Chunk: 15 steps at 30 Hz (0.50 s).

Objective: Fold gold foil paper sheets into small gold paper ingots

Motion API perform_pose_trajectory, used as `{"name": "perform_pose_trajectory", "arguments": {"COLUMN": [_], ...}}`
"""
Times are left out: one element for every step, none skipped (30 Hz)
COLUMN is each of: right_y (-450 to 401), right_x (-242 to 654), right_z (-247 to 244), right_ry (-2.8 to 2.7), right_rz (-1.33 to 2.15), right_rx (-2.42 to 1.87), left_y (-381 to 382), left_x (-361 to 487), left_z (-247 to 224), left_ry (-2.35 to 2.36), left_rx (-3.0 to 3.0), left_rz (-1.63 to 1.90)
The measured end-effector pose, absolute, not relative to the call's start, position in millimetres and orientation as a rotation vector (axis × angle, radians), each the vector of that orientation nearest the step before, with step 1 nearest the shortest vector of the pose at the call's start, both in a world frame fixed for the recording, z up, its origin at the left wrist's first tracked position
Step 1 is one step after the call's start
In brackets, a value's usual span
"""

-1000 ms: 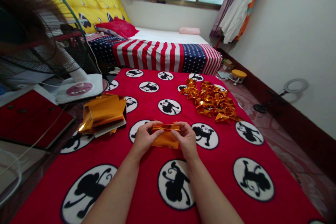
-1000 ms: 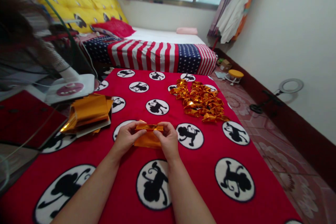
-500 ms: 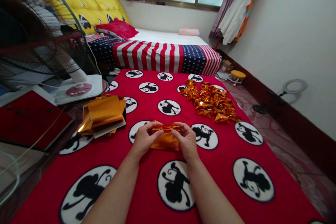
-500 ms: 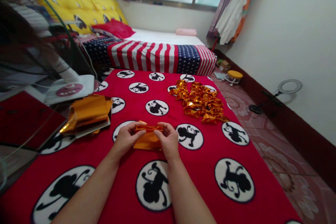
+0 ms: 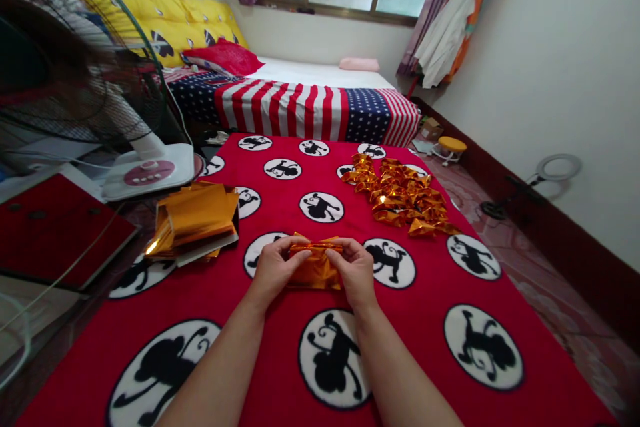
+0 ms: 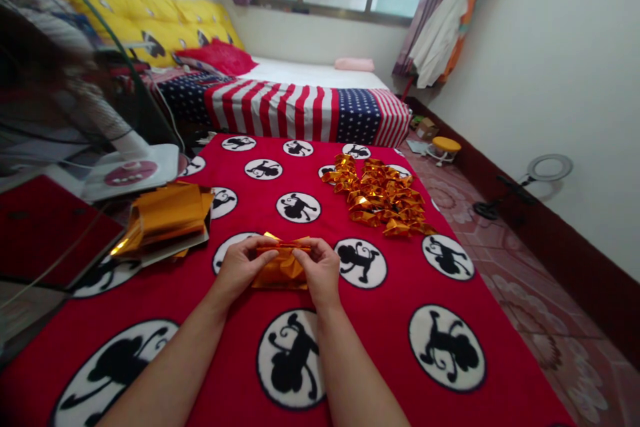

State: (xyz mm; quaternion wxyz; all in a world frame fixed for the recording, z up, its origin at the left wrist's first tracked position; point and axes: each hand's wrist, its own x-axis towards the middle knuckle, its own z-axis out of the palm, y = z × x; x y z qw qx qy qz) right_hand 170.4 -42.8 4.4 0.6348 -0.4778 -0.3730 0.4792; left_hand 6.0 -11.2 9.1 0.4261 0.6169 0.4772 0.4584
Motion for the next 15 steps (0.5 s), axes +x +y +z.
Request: {"name": "perform_pose_trajectory", "arguments": {"right_y": [-42.7,-42.6,-42.3,-42.0,-41.6,-41.2,-40.8,-40.4,-40.0,-39.8,-39.6,-39.6,-39.6,-39.8,-39.9], "right_x": [170.2,170.2,170.1,170.2,170.3,170.5,170.7,171.0,171.2,171.5,171.8,172.1,172.5,172.9,173.3], "right_z": [4.1,3.4,2.5,1.3,0.0,-1.2,-2.1,-2.7,-2.7,-2.3,-1.5,-0.5,0.6,1.5,2.2], "right_ry": [-0.855,-0.859,-0.865,-0.871,-0.877,-0.886,-0.898,-0.914,-0.931,-0.945,-0.957,-0.967,-0.975,-0.980,-0.982], "right_rz": [1.092,1.083,1.072,1.061,1.049,1.033,1.014,0.991,0.962,0.929,0.899,0.875,0.860,0.852,0.849], "right_rx": [-1.094,-1.097,-1.103,-1.110,-1.119,-1.128,-1.135,-1.140,-1.143,-1.145,-1.148,-1.154,-1.162,-1.170,-1.178], "left_y": [-11.1,-11.0,-11.0,-11.0,-11.0,-11.1,-11.2,-11.2,-11.3,-11.3,-11.3,-11.2,-11.1,-10.9,-10.5], "left_x": [6.3,6.7,7.0,7.3,7.5,7.7,7.8,7.8,7.8,7.8,7.9,7.9,7.9,7.8,7.6], "left_z": [9.0,8.7,8.4,8.0,7.5,7.0,6.5,6.0,5.5,5.0,4.5,3.9,3.4,2.9,2.4], "left_ry": [1.192,1.190,1.186,1.180,1.175,1.169,1.163,1.156,1.148,1.141,1.136,1.132,1.127,1.117,1.103], "left_rx": [1.540,1.532,1.520,1.509,1.498,1.492,1.491,1.493,1.496,1.496,1.490,1.483,1.471,1.454,1.435], "left_rz": [1.144,1.144,1.145,1.147,1.150,1.152,1.154,1.155,1.155,1.156,1.156,1.153,1.150,1.147,1.143]}}
